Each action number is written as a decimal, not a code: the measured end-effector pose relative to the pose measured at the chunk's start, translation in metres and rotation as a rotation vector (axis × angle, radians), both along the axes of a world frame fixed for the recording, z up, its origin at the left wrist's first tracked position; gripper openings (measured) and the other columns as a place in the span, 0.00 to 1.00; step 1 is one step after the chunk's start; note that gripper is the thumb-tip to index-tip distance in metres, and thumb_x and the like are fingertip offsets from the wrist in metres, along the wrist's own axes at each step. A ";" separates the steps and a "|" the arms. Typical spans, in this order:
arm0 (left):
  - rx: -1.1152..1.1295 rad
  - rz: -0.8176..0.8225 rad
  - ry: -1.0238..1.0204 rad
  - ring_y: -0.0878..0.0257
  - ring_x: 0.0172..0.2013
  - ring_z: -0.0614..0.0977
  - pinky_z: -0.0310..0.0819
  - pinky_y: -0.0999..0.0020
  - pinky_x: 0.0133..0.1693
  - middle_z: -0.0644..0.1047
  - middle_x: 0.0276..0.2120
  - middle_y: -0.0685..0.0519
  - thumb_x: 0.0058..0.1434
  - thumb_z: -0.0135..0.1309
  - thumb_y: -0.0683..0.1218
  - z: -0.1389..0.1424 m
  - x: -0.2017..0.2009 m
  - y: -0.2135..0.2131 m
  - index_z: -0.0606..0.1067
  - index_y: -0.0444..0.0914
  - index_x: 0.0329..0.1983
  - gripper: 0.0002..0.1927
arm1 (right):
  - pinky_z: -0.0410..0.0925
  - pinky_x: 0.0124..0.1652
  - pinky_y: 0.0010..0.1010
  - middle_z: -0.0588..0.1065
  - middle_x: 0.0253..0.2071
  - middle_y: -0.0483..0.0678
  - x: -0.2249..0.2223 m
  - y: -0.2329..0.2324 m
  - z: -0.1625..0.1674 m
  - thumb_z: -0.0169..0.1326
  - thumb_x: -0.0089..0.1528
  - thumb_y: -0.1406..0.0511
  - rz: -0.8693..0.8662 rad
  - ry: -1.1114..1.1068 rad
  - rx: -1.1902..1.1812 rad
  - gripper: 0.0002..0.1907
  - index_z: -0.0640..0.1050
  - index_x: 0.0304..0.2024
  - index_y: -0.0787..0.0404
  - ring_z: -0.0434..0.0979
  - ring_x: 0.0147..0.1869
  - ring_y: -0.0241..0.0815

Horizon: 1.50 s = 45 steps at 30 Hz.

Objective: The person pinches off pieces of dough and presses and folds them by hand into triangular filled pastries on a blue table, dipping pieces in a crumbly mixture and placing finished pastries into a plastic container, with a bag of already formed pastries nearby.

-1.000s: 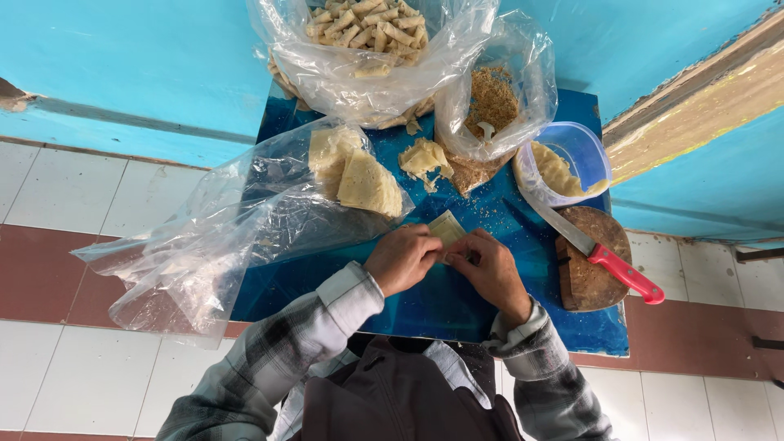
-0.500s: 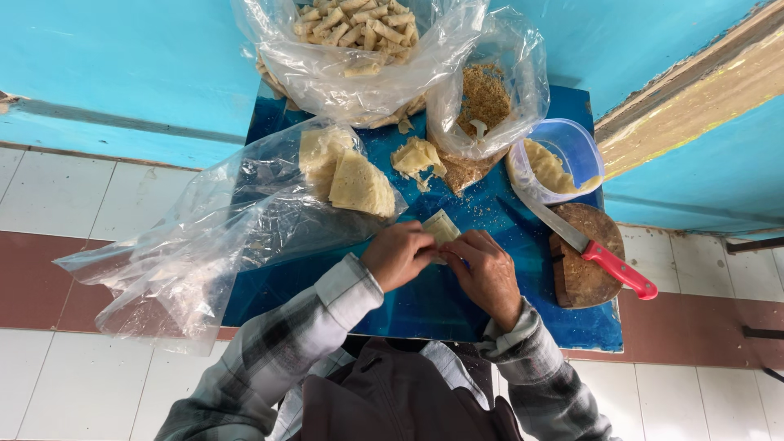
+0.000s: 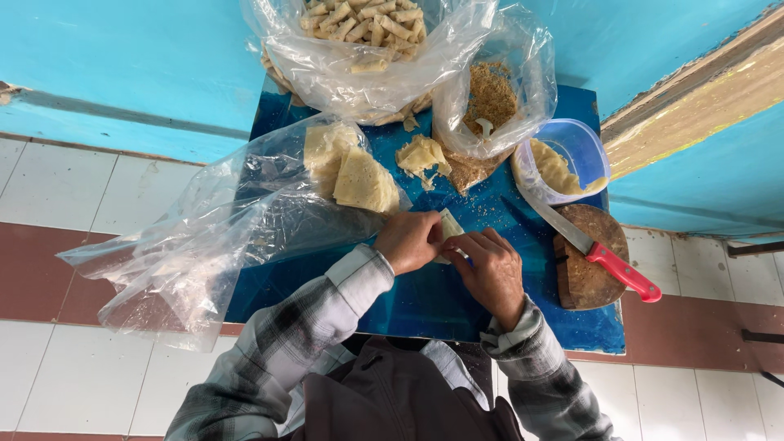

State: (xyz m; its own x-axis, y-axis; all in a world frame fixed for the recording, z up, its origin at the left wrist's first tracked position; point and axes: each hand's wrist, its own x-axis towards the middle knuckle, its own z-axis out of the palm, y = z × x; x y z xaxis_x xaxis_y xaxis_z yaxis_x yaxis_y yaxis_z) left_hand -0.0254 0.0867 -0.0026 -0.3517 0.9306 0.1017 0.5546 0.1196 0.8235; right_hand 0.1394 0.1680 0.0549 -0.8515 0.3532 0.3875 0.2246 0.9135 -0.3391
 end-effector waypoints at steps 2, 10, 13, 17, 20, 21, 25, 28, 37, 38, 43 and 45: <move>0.041 -0.003 0.031 0.51 0.33 0.84 0.77 0.56 0.38 0.80 0.31 0.50 0.55 0.65 0.47 0.001 0.001 -0.005 0.78 0.38 0.32 0.09 | 0.71 0.37 0.36 0.79 0.33 0.43 -0.004 0.002 -0.001 0.66 0.56 0.64 -0.014 -0.014 0.003 0.06 0.83 0.35 0.54 0.77 0.38 0.46; 0.132 -0.103 0.242 0.48 0.42 0.80 0.75 0.52 0.43 0.74 0.36 0.48 0.55 0.62 0.40 0.001 0.005 -0.020 0.77 0.36 0.36 0.07 | 0.71 0.38 0.37 0.78 0.34 0.43 -0.008 0.010 -0.006 0.63 0.59 0.64 -0.023 -0.034 -0.111 0.07 0.81 0.39 0.56 0.79 0.39 0.45; 0.117 -0.081 0.247 0.49 0.41 0.80 0.76 0.53 0.44 0.74 0.35 0.48 0.55 0.61 0.38 0.001 0.005 -0.016 0.78 0.37 0.34 0.05 | 0.71 0.37 0.36 0.77 0.33 0.42 -0.005 0.007 -0.003 0.63 0.59 0.63 0.004 -0.023 -0.014 0.08 0.80 0.39 0.57 0.79 0.38 0.44; 0.084 -0.078 0.215 0.49 0.41 0.80 0.76 0.53 0.44 0.74 0.36 0.48 0.58 0.61 0.39 0.003 0.004 -0.016 0.78 0.37 0.34 0.03 | 0.70 0.36 0.36 0.77 0.31 0.41 -0.007 0.006 0.001 0.64 0.57 0.62 0.005 -0.045 0.072 0.05 0.82 0.34 0.53 0.77 0.36 0.43; 0.169 -0.100 0.212 0.49 0.42 0.79 0.76 0.54 0.43 0.73 0.38 0.47 0.57 0.60 0.38 0.004 0.004 -0.021 0.76 0.35 0.39 0.08 | 0.70 0.36 0.36 0.76 0.32 0.42 -0.010 0.008 0.004 0.64 0.58 0.62 0.012 -0.026 0.092 0.04 0.83 0.34 0.52 0.76 0.37 0.43; 0.213 -0.114 0.224 0.49 0.42 0.79 0.76 0.55 0.43 0.73 0.39 0.47 0.55 0.59 0.38 0.004 0.005 -0.022 0.75 0.33 0.41 0.10 | 0.70 0.36 0.36 0.76 0.33 0.42 -0.010 0.009 0.005 0.64 0.58 0.62 0.020 -0.009 0.095 0.04 0.83 0.35 0.52 0.76 0.38 0.43; 0.188 -0.094 0.281 0.51 0.44 0.79 0.76 0.56 0.44 0.74 0.39 0.50 0.59 0.59 0.38 0.001 0.007 -0.020 0.76 0.37 0.40 0.07 | 0.69 0.37 0.36 0.76 0.35 0.42 -0.007 0.005 0.006 0.64 0.58 0.62 0.007 -0.006 0.169 0.06 0.83 0.36 0.54 0.76 0.39 0.44; 0.134 -0.076 0.265 0.52 0.44 0.80 0.76 0.56 0.46 0.74 0.39 0.50 0.60 0.59 0.39 0.000 0.006 -0.016 0.75 0.39 0.38 0.05 | 0.69 0.39 0.36 0.77 0.37 0.42 -0.006 0.004 0.004 0.64 0.56 0.62 0.012 0.022 0.171 0.09 0.83 0.38 0.56 0.76 0.40 0.45; 0.183 -0.058 0.263 0.48 0.42 0.80 0.76 0.54 0.43 0.71 0.41 0.46 0.59 0.55 0.36 -0.001 0.006 -0.016 0.74 0.35 0.45 0.11 | 0.68 0.40 0.36 0.79 0.41 0.42 -0.010 0.011 -0.001 0.64 0.58 0.63 -0.005 0.022 0.265 0.07 0.83 0.40 0.53 0.76 0.43 0.44; 0.171 -0.042 0.262 0.49 0.42 0.80 0.76 0.55 0.44 0.71 0.41 0.46 0.61 0.55 0.36 -0.002 0.007 -0.014 0.73 0.35 0.45 0.09 | 0.68 0.40 0.36 0.79 0.42 0.43 -0.009 0.010 -0.002 0.64 0.58 0.62 -0.009 0.039 0.246 0.10 0.83 0.41 0.55 0.76 0.44 0.44; 0.189 -0.020 0.291 0.48 0.41 0.80 0.76 0.55 0.43 0.71 0.42 0.45 0.59 0.54 0.34 -0.006 0.009 -0.010 0.72 0.33 0.45 0.11 | 0.67 0.41 0.36 0.80 0.44 0.40 -0.011 0.011 -0.003 0.65 0.58 0.62 -0.018 -0.025 0.244 0.11 0.84 0.43 0.54 0.78 0.47 0.42; 0.194 -0.007 0.313 0.47 0.41 0.80 0.76 0.54 0.43 0.71 0.43 0.44 0.54 0.53 0.33 -0.006 0.009 -0.008 0.72 0.33 0.44 0.13 | 0.67 0.41 0.37 0.81 0.44 0.40 -0.011 0.012 0.000 0.66 0.58 0.62 -0.014 -0.026 0.255 0.11 0.84 0.44 0.53 0.77 0.48 0.43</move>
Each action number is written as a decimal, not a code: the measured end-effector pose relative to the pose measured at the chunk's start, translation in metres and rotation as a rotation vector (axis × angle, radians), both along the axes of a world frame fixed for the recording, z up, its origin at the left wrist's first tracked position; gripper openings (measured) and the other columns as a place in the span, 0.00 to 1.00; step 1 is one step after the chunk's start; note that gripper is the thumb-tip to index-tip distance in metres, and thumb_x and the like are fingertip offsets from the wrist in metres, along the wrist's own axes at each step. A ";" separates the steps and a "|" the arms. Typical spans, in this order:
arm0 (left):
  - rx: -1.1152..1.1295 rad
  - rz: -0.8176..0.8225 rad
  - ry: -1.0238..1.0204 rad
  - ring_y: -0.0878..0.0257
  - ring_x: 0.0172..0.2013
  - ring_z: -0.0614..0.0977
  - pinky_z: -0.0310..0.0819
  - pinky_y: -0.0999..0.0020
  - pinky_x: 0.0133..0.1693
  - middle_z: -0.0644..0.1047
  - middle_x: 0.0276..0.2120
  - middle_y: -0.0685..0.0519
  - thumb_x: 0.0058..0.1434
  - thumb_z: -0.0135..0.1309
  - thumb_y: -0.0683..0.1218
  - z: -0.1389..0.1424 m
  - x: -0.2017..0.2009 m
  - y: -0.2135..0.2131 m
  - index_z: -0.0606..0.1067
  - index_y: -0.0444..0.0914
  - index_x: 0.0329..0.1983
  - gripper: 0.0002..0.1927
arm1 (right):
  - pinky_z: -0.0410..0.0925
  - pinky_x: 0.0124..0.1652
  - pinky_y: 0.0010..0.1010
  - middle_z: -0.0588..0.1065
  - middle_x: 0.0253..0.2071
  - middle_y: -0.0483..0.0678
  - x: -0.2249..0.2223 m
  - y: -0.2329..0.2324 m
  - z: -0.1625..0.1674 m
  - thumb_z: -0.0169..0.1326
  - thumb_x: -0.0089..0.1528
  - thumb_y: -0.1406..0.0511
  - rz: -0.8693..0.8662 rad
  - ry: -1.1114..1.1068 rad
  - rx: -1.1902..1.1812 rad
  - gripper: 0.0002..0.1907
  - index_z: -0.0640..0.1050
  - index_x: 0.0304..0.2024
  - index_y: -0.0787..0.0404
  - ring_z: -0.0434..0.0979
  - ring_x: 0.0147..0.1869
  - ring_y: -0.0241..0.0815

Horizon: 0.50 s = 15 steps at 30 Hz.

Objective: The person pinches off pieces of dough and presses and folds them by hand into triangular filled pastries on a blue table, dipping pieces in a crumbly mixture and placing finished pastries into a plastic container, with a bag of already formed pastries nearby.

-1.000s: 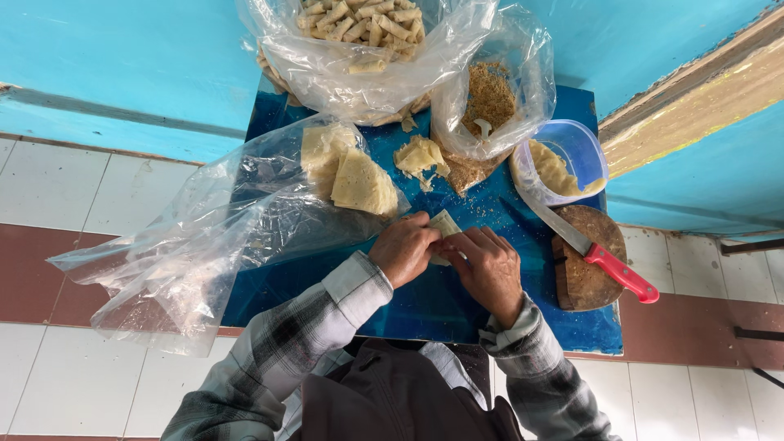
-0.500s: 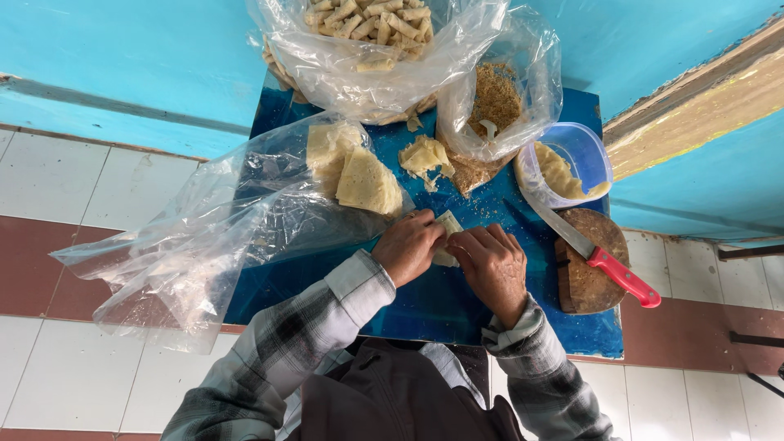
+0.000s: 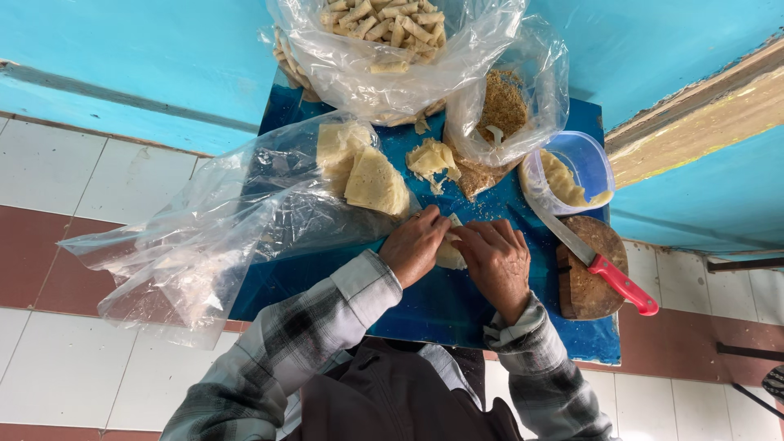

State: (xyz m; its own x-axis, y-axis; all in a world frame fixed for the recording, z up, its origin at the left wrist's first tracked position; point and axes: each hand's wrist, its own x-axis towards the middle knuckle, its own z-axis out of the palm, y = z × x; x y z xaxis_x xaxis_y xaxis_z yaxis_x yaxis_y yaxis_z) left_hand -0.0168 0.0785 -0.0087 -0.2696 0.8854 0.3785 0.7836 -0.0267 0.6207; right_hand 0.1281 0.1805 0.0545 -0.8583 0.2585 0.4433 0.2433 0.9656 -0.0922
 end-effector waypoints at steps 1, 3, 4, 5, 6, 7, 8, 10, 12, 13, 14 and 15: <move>-0.009 0.023 -0.021 0.46 0.41 0.80 0.75 0.53 0.43 0.71 0.42 0.44 0.56 0.54 0.34 0.000 0.001 0.002 0.72 0.33 0.42 0.11 | 0.67 0.41 0.37 0.81 0.44 0.41 0.000 0.000 0.001 0.66 0.57 0.61 0.002 0.008 0.002 0.12 0.84 0.44 0.54 0.77 0.48 0.44; -0.027 0.076 -0.066 0.46 0.41 0.79 0.74 0.52 0.43 0.71 0.41 0.44 0.60 0.54 0.36 -0.001 0.004 0.005 0.71 0.34 0.39 0.05 | 0.67 0.41 0.38 0.81 0.45 0.44 -0.002 0.000 0.004 0.67 0.56 0.60 0.014 0.021 0.005 0.14 0.84 0.44 0.55 0.77 0.48 0.45; 0.000 0.090 -0.138 0.45 0.40 0.79 0.74 0.52 0.42 0.72 0.41 0.44 0.62 0.54 0.37 -0.002 0.005 0.006 0.71 0.34 0.40 0.05 | 0.66 0.41 0.38 0.81 0.44 0.43 -0.004 -0.001 0.005 0.67 0.56 0.60 0.018 0.022 -0.001 0.15 0.84 0.43 0.56 0.77 0.48 0.45; 0.026 0.102 -0.209 0.44 0.40 0.79 0.73 0.51 0.41 0.72 0.41 0.43 0.64 0.54 0.38 -0.003 0.006 0.007 0.71 0.34 0.40 0.04 | 0.66 0.41 0.39 0.81 0.43 0.43 -0.006 -0.001 0.007 0.67 0.55 0.60 0.021 0.022 -0.007 0.15 0.84 0.43 0.56 0.78 0.48 0.45; 0.053 0.110 -0.280 0.44 0.39 0.78 0.73 0.51 0.40 0.72 0.41 0.43 0.66 0.54 0.40 -0.005 0.006 0.008 0.71 0.34 0.41 0.04 | 0.66 0.42 0.39 0.81 0.43 0.43 -0.007 0.000 0.009 0.67 0.55 0.59 0.022 0.022 -0.014 0.15 0.83 0.42 0.57 0.78 0.48 0.45; 0.086 0.097 -0.215 0.46 0.40 0.79 0.73 0.52 0.41 0.73 0.39 0.45 0.68 0.54 0.40 -0.006 0.004 0.009 0.72 0.35 0.40 0.03 | 0.66 0.42 0.39 0.81 0.42 0.42 -0.009 0.002 0.013 0.67 0.56 0.60 0.028 0.023 0.011 0.13 0.83 0.42 0.56 0.78 0.47 0.44; 0.120 0.083 -0.151 0.47 0.40 0.79 0.74 0.52 0.43 0.73 0.37 0.47 0.70 0.53 0.41 -0.007 0.001 0.011 0.72 0.36 0.40 0.03 | 0.66 0.43 0.38 0.81 0.40 0.42 -0.010 0.005 0.018 0.67 0.58 0.61 0.033 0.025 0.037 0.11 0.83 0.41 0.55 0.78 0.46 0.43; 0.182 0.068 0.011 0.49 0.41 0.80 0.75 0.53 0.43 0.73 0.37 0.49 0.71 0.52 0.41 -0.010 -0.002 0.009 0.72 0.36 0.42 0.03 | 0.66 0.45 0.38 0.81 0.39 0.42 -0.011 0.016 0.035 0.66 0.61 0.63 0.052 0.066 0.087 0.07 0.84 0.41 0.53 0.78 0.45 0.44; 0.238 0.067 0.208 0.50 0.42 0.80 0.76 0.55 0.43 0.71 0.40 0.48 0.69 0.52 0.40 -0.011 -0.004 0.004 0.71 0.34 0.46 0.05 | 0.65 0.46 0.38 0.80 0.42 0.48 -0.016 0.033 0.062 0.64 0.65 0.66 0.030 0.185 0.122 0.05 0.83 0.44 0.55 0.76 0.44 0.47; 0.174 0.079 0.151 0.50 0.41 0.80 0.77 0.55 0.41 0.71 0.40 0.47 0.68 0.53 0.41 -0.011 -0.002 0.002 0.71 0.34 0.44 0.06 | 0.65 0.46 0.39 0.80 0.44 0.51 -0.024 0.042 0.077 0.62 0.68 0.67 -0.007 0.266 0.134 0.06 0.82 0.47 0.57 0.75 0.44 0.49; 0.109 0.089 0.095 0.51 0.39 0.80 0.78 0.56 0.40 0.71 0.40 0.46 0.66 0.54 0.42 -0.010 0.003 -0.001 0.71 0.34 0.42 0.07 | 0.65 0.51 0.39 0.80 0.47 0.51 -0.033 0.049 0.090 0.57 0.72 0.68 -0.034 0.317 0.214 0.08 0.81 0.54 0.57 0.75 0.50 0.50; 0.042 0.099 0.040 0.51 0.37 0.80 0.78 0.56 0.38 0.71 0.40 0.45 0.64 0.55 0.43 -0.010 0.006 -0.003 0.71 0.34 0.41 0.08 | 0.65 0.56 0.40 0.80 0.50 0.51 -0.047 0.057 0.103 0.52 0.76 0.69 -0.059 0.368 0.292 0.12 0.80 0.61 0.58 0.75 0.55 0.51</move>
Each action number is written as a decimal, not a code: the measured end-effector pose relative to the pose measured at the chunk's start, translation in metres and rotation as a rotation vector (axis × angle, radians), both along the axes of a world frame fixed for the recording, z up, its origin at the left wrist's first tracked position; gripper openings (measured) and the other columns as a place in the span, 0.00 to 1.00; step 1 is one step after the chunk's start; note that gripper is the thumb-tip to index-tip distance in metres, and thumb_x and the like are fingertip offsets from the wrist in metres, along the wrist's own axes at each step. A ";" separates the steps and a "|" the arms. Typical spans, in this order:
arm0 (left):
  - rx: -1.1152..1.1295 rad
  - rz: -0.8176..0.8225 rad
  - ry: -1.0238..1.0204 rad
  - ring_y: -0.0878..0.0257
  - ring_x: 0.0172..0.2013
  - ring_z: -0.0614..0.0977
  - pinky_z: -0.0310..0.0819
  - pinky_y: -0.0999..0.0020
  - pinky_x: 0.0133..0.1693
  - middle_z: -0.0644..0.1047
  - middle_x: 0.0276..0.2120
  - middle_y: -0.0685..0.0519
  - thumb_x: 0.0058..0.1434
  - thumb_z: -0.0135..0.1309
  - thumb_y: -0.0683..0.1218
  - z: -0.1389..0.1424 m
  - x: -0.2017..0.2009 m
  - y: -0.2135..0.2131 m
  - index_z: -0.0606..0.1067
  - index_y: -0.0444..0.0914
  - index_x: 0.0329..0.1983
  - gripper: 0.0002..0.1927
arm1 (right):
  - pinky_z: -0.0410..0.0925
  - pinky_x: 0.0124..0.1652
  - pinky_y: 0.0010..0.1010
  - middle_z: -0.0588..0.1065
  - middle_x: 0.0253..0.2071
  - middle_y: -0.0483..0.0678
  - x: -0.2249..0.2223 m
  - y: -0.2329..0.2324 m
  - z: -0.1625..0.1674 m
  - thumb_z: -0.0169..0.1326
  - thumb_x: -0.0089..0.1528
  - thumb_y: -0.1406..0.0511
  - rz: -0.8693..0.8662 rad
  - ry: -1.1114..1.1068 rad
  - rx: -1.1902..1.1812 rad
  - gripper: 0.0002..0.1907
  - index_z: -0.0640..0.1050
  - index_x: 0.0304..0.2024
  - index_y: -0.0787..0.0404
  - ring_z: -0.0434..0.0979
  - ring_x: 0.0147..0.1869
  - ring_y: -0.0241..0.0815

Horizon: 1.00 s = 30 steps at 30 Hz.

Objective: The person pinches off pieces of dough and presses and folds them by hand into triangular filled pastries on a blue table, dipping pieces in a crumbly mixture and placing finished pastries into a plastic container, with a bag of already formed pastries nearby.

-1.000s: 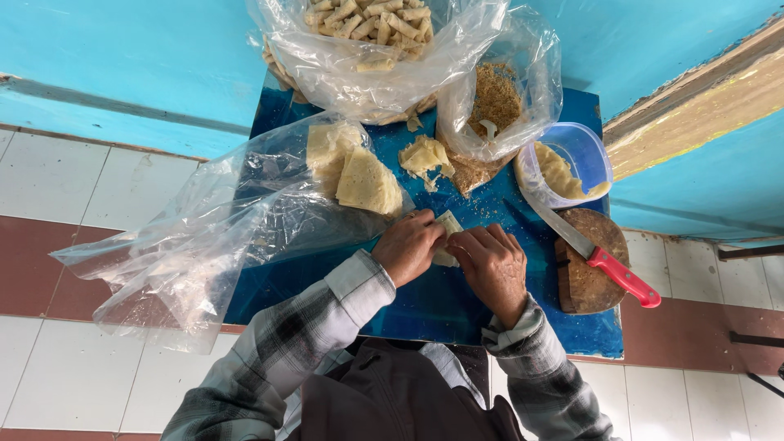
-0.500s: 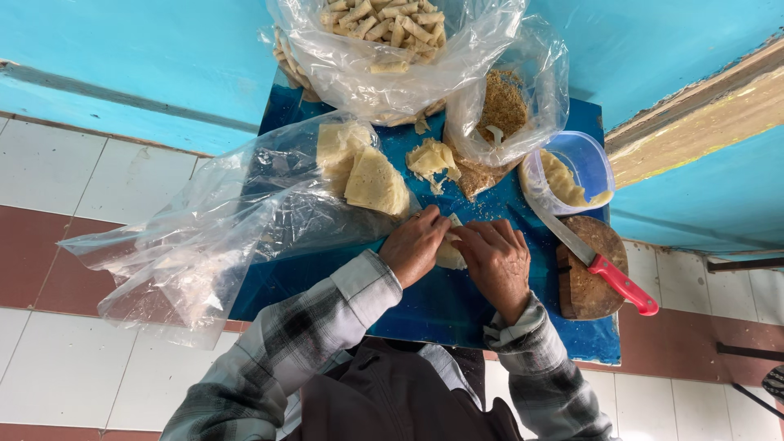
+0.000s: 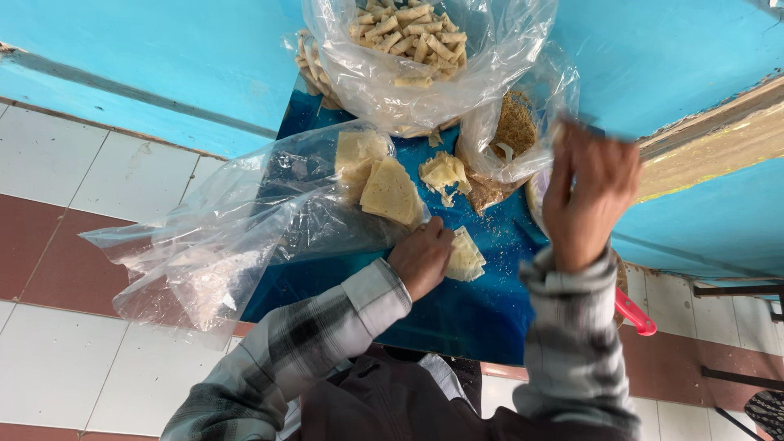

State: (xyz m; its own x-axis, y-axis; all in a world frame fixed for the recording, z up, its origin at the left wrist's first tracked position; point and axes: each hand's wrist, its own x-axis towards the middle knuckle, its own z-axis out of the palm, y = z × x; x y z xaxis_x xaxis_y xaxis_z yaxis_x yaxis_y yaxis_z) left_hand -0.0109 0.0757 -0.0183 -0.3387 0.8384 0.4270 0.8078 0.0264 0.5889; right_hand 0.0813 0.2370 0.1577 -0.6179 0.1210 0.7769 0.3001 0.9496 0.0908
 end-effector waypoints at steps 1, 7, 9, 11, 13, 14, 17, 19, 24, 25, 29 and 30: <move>-0.028 0.013 0.040 0.51 0.37 0.80 0.79 0.58 0.36 0.71 0.40 0.44 0.62 0.56 0.43 0.001 0.001 0.000 0.71 0.33 0.40 0.09 | 0.66 0.56 0.42 0.81 0.52 0.49 -0.025 0.013 0.013 0.51 0.77 0.68 0.021 0.011 0.034 0.13 0.79 0.63 0.59 0.76 0.55 0.49; -0.128 0.084 0.196 0.56 0.37 0.82 0.81 0.65 0.34 0.71 0.42 0.47 0.59 0.57 0.40 0.003 0.006 0.001 0.71 0.36 0.40 0.09 | 0.64 0.57 0.39 0.79 0.53 0.50 -0.089 0.067 0.040 0.54 0.72 0.65 0.165 -0.096 0.333 0.19 0.75 0.64 0.66 0.74 0.57 0.46; -0.136 0.089 0.177 0.55 0.37 0.82 0.80 0.64 0.34 0.71 0.41 0.47 0.58 0.58 0.40 0.004 0.009 0.000 0.71 0.37 0.40 0.09 | 0.65 0.49 0.44 0.82 0.49 0.48 -0.065 0.073 0.027 0.62 0.68 0.66 -0.059 -0.200 -0.042 0.15 0.83 0.58 0.55 0.76 0.53 0.48; -0.117 0.079 0.079 0.53 0.35 0.82 0.80 0.62 0.32 0.71 0.39 0.45 0.59 0.60 0.43 0.005 0.012 0.001 0.71 0.34 0.40 0.12 | 0.71 0.41 0.41 0.82 0.44 0.43 -0.063 0.082 0.009 0.57 0.75 0.53 -0.317 -0.451 -0.403 0.09 0.85 0.46 0.43 0.81 0.41 0.44; -0.127 0.090 0.041 0.52 0.34 0.82 0.80 0.62 0.31 0.72 0.39 0.45 0.59 0.60 0.44 0.007 0.013 0.002 0.71 0.33 0.40 0.12 | 0.69 0.36 0.47 0.81 0.31 0.52 -0.075 0.087 -0.014 0.59 0.64 0.41 -0.511 -0.720 -0.443 0.20 0.85 0.38 0.45 0.81 0.35 0.54; -0.145 0.106 0.048 0.53 0.34 0.82 0.80 0.62 0.32 0.72 0.39 0.45 0.60 0.60 0.43 0.008 0.015 0.002 0.71 0.34 0.40 0.11 | 0.70 0.36 0.47 0.81 0.32 0.51 -0.080 0.089 -0.024 0.59 0.61 0.39 -0.526 -0.790 -0.419 0.24 0.86 0.35 0.48 0.81 0.36 0.54; -0.158 0.134 0.035 0.53 0.35 0.82 0.80 0.61 0.32 0.73 0.40 0.46 0.60 0.60 0.43 0.010 0.014 0.002 0.71 0.35 0.40 0.10 | 0.70 0.37 0.48 0.81 0.32 0.51 -0.095 0.095 -0.038 0.60 0.56 0.36 -0.563 -0.973 -0.370 0.31 0.86 0.30 0.55 0.82 0.40 0.53; -0.173 0.131 0.003 0.52 0.35 0.83 0.80 0.60 0.32 0.73 0.40 0.46 0.60 0.61 0.45 0.010 0.014 0.000 0.71 0.36 0.40 0.12 | 0.71 0.40 0.45 0.82 0.33 0.51 -0.101 0.099 -0.035 0.62 0.56 0.38 -0.588 -1.048 -0.379 0.30 0.86 0.30 0.56 0.83 0.40 0.52; -0.171 0.127 -0.003 0.51 0.36 0.83 0.80 0.61 0.32 0.73 0.39 0.45 0.59 0.62 0.46 0.014 0.011 -0.001 0.71 0.35 0.41 0.14 | 0.70 0.39 0.47 0.81 0.32 0.51 -0.107 0.103 -0.029 0.57 0.60 0.58 -0.516 -0.991 -0.230 0.09 0.86 0.37 0.50 0.82 0.38 0.51; -0.163 0.123 -0.002 0.51 0.36 0.83 0.80 0.60 0.32 0.74 0.39 0.46 0.59 0.62 0.46 0.015 0.011 -0.002 0.71 0.36 0.41 0.14 | 0.70 0.39 0.47 0.81 0.31 0.50 -0.108 0.101 -0.031 0.55 0.62 0.60 -0.522 -0.984 -0.206 0.09 0.86 0.39 0.47 0.82 0.38 0.51; -0.133 0.119 -0.016 0.51 0.35 0.83 0.80 0.60 0.32 0.74 0.39 0.45 0.58 0.61 0.45 0.015 0.010 -0.003 0.71 0.35 0.41 0.14 | 0.73 0.39 0.39 0.82 0.32 0.45 -0.105 0.094 -0.046 0.51 0.69 0.60 -0.310 -0.993 -0.179 0.12 0.86 0.38 0.50 0.84 0.35 0.44; -0.132 0.122 -0.026 0.51 0.35 0.83 0.80 0.59 0.31 0.73 0.39 0.45 0.58 0.61 0.45 0.014 0.010 -0.004 0.71 0.35 0.42 0.14 | 0.72 0.40 0.40 0.82 0.32 0.44 -0.100 0.097 -0.047 0.53 0.66 0.59 -0.231 -0.908 -0.244 0.10 0.86 0.38 0.49 0.83 0.36 0.45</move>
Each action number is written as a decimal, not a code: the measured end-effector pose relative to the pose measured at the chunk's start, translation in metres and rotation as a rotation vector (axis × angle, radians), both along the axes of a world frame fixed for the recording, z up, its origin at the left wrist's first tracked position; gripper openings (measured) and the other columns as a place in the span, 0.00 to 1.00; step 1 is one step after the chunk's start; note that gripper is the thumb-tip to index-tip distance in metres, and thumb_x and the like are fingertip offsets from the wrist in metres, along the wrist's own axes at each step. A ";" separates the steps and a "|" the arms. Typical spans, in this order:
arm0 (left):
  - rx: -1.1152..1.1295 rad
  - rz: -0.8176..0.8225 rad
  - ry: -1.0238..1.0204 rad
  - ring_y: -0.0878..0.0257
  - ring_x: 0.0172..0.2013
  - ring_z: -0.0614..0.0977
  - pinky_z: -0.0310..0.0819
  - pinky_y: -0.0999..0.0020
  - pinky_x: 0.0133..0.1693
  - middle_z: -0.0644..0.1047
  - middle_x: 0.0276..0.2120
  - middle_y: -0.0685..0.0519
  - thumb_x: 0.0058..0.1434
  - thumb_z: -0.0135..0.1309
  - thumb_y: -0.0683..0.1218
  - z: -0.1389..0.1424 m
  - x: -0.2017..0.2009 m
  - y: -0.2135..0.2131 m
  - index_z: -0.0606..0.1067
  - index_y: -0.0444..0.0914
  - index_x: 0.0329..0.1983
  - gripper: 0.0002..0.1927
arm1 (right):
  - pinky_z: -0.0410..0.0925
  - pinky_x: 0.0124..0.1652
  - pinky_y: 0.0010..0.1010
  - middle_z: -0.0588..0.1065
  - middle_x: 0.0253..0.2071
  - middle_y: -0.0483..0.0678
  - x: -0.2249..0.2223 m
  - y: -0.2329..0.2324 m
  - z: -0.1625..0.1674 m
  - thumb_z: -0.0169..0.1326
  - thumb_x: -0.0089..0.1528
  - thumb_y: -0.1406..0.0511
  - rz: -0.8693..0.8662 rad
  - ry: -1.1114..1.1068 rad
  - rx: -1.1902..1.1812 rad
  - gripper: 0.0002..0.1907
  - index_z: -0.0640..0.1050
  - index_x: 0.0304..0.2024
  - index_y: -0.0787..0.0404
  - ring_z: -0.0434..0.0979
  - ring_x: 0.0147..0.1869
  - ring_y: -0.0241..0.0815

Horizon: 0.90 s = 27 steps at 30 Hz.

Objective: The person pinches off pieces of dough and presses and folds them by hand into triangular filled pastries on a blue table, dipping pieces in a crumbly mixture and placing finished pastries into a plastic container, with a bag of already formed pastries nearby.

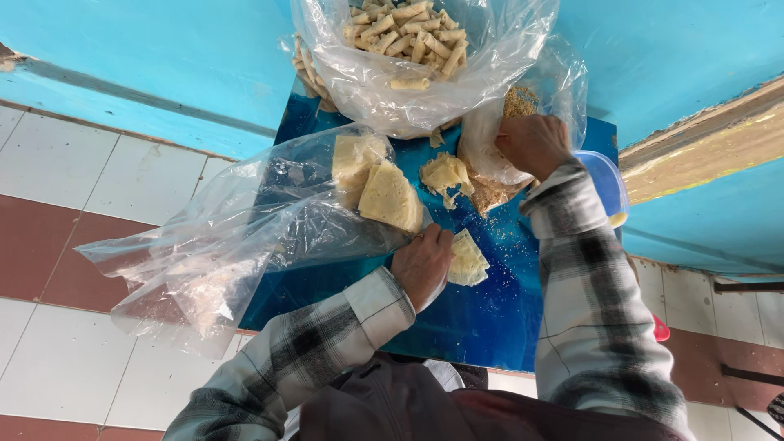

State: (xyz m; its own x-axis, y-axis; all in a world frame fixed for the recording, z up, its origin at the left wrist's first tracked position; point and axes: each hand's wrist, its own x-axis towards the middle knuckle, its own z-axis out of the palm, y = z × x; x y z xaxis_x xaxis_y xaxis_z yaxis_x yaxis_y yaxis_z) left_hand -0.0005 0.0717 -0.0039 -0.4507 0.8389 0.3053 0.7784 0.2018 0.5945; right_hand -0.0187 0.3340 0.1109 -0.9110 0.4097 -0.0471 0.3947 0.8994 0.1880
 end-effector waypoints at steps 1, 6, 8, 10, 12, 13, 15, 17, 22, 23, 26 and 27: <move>-0.030 -0.001 0.034 0.51 0.35 0.83 0.80 0.60 0.31 0.73 0.40 0.45 0.59 0.60 0.43 -0.001 0.000 0.000 0.70 0.35 0.42 0.13 | 0.71 0.41 0.42 0.82 0.33 0.43 0.006 0.003 0.000 0.55 0.63 0.57 0.033 0.101 -0.075 0.09 0.86 0.38 0.47 0.82 0.36 0.45; 0.006 -0.011 -0.016 0.50 0.34 0.83 0.80 0.57 0.32 0.74 0.38 0.46 0.61 0.58 0.41 -0.003 -0.004 0.001 0.70 0.36 0.41 0.10 | 0.71 0.38 0.44 0.82 0.34 0.48 0.049 0.029 0.011 0.57 0.66 0.56 -0.038 0.337 -0.174 0.11 0.86 0.43 0.51 0.82 0.35 0.51; 0.016 -0.018 -0.035 0.49 0.34 0.83 0.79 0.55 0.32 0.74 0.38 0.45 0.62 0.58 0.41 -0.003 -0.005 -0.001 0.69 0.36 0.40 0.09 | 0.71 0.36 0.42 0.81 0.32 0.50 0.068 0.031 0.010 0.58 0.67 0.57 -0.055 0.383 -0.221 0.10 0.85 0.43 0.54 0.81 0.33 0.51; 0.027 -0.034 -0.058 0.48 0.34 0.82 0.78 0.54 0.32 0.74 0.37 0.45 0.63 0.58 0.42 -0.003 -0.005 -0.002 0.69 0.37 0.41 0.10 | 0.70 0.34 0.39 0.80 0.31 0.53 0.087 0.029 0.005 0.59 0.69 0.59 -0.007 0.472 -0.273 0.10 0.84 0.44 0.58 0.80 0.32 0.51; 0.040 -0.054 -0.083 0.47 0.34 0.82 0.78 0.54 0.32 0.74 0.37 0.45 0.63 0.58 0.42 -0.003 -0.006 -0.003 0.68 0.37 0.43 0.11 | 0.69 0.33 0.36 0.79 0.32 0.53 0.101 0.025 -0.004 0.59 0.69 0.62 0.057 0.564 -0.246 0.08 0.84 0.43 0.60 0.79 0.31 0.48; 0.031 -0.051 -0.084 0.47 0.34 0.82 0.78 0.54 0.32 0.74 0.37 0.45 0.62 0.59 0.43 -0.003 -0.006 -0.004 0.68 0.37 0.42 0.12 | 0.69 0.33 0.34 0.79 0.33 0.54 0.106 0.022 -0.008 0.59 0.69 0.63 0.090 0.610 -0.232 0.08 0.84 0.43 0.62 0.79 0.31 0.47; 0.017 -0.046 -0.082 0.47 0.34 0.82 0.78 0.53 0.32 0.74 0.36 0.44 0.61 0.61 0.44 -0.003 -0.007 -0.003 0.67 0.37 0.41 0.14 | 0.67 0.31 0.34 0.78 0.29 0.54 0.115 0.020 -0.011 0.59 0.69 0.64 0.017 0.636 -0.326 0.08 0.83 0.44 0.63 0.77 0.28 0.45; -0.016 -0.025 -0.132 0.46 0.34 0.82 0.77 0.52 0.33 0.75 0.37 0.46 0.61 0.61 0.44 -0.005 -0.010 -0.003 0.68 0.38 0.40 0.13 | 0.65 0.29 0.35 0.77 0.27 0.53 0.125 0.015 -0.009 0.59 0.69 0.64 -0.028 0.626 -0.406 0.08 0.84 0.44 0.63 0.74 0.26 0.44; 0.088 -0.010 -0.223 0.46 0.35 0.82 0.77 0.52 0.35 0.77 0.36 0.49 0.59 0.62 0.45 -0.006 -0.015 -0.002 0.71 0.39 0.40 0.13 | 0.71 0.34 0.30 0.81 0.34 0.50 0.161 -0.049 -0.022 0.57 0.66 0.66 0.054 0.612 -0.548 0.06 0.82 0.44 0.61 0.81 0.34 0.40; 0.101 -0.002 -0.234 0.47 0.35 0.82 0.77 0.53 0.35 0.78 0.37 0.49 0.59 0.63 0.45 -0.004 -0.015 -0.001 0.71 0.39 0.40 0.12 | 0.72 0.35 0.30 0.81 0.34 0.50 0.166 -0.068 -0.028 0.58 0.65 0.66 -0.003 0.597 -0.518 0.06 0.83 0.43 0.60 0.83 0.34 0.41; 0.132 -0.046 -0.205 0.49 0.35 0.82 0.78 0.55 0.36 0.76 0.38 0.49 0.61 0.63 0.47 0.003 -0.014 -0.003 0.73 0.39 0.41 0.12 | 0.72 0.33 0.35 0.78 0.34 0.48 0.173 -0.114 -0.040 0.59 0.64 0.66 0.161 0.578 -0.332 0.03 0.81 0.38 0.59 0.81 0.35 0.45; 0.141 -0.077 -0.185 0.50 0.35 0.82 0.78 0.55 0.36 0.75 0.38 0.49 0.61 0.63 0.47 0.006 -0.014 -0.003 0.73 0.39 0.42 0.12 | 0.71 0.32 0.37 0.76 0.32 0.48 0.175 -0.125 -0.041 0.60 0.63 0.66 0.177 0.546 -0.253 0.02 0.81 0.37 0.58 0.80 0.34 0.46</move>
State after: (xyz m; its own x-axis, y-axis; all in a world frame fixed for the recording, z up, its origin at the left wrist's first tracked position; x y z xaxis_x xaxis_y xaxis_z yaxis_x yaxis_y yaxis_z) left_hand -0.0144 0.0684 0.0019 -0.4461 0.8278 0.3402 0.6638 0.0510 0.7462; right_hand 0.1563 0.2086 0.0700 -0.8841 0.2870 0.3687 0.2143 0.9503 -0.2258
